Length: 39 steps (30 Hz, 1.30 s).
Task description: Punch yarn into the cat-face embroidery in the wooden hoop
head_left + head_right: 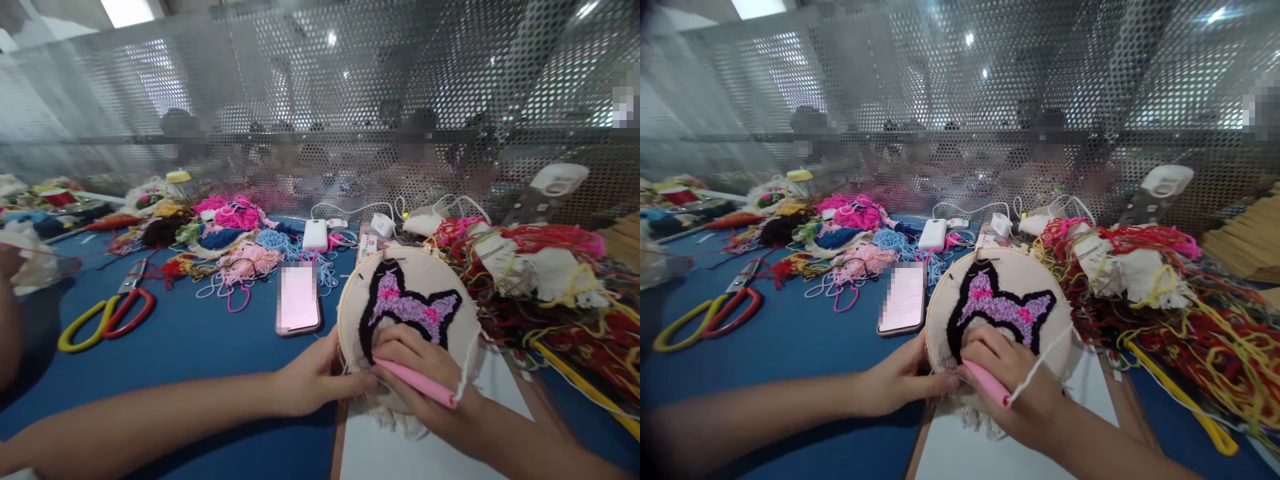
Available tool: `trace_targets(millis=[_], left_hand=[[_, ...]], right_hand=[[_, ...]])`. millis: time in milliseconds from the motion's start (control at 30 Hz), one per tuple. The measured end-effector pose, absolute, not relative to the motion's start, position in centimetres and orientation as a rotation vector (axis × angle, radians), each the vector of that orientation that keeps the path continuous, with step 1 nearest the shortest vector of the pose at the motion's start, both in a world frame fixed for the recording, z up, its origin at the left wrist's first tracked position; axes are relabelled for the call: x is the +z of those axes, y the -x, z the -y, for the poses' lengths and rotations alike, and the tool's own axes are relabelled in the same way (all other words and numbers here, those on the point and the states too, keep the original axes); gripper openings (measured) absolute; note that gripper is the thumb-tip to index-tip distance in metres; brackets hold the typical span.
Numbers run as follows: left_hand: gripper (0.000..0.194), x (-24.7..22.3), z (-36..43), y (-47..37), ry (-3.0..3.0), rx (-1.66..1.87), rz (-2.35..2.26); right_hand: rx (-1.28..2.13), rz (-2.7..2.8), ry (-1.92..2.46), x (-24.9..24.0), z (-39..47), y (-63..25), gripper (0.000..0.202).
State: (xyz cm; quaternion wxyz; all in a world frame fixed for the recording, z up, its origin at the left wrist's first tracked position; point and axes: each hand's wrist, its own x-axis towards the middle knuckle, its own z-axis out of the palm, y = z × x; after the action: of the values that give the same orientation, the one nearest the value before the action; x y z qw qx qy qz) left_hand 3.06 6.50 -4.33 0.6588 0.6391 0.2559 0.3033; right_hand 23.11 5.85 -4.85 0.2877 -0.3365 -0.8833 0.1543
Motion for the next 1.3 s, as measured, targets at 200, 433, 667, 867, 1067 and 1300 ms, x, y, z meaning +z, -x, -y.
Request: trace_targets(millis=[200, 433, 667, 867, 1067, 1300], left_hand=[[0.051, -4.2, -6.5, -3.1, -1.468, 0.674, -0.597], [0.054, -4.2, -6.5, -3.0, -1.479, 0.680, -0.675], [0.055, -4.5, -6.4, -2.9, -1.488, 0.653, -0.734], [0.059, -4.7, -6.3, -2.8, -1.431, 0.604, -0.777], [0.061, -4.8, -6.5, -2.6, -1.415, 0.580, -0.790], [0.059, -4.8, -6.7, -2.7, -1.404, 0.565, -0.814]], right_hand=[[0.254, 2.332, 0.807, -6.5, -6.1, -23.8, 0.017], [0.280, 2.227, 0.751, -5.8, -5.5, -23.7, 0.021], [0.456, 2.151, 0.794, -4.3, -4.9, -24.1, 0.008], [0.490, 2.093, 0.775, -4.8, -4.8, -24.4, 0.010], [0.635, 2.023, 0.763, -6.2, -5.0, -24.9, 0.011], [0.732, 1.981, 0.755, -6.8, -5.1, -25.4, 0.013]])
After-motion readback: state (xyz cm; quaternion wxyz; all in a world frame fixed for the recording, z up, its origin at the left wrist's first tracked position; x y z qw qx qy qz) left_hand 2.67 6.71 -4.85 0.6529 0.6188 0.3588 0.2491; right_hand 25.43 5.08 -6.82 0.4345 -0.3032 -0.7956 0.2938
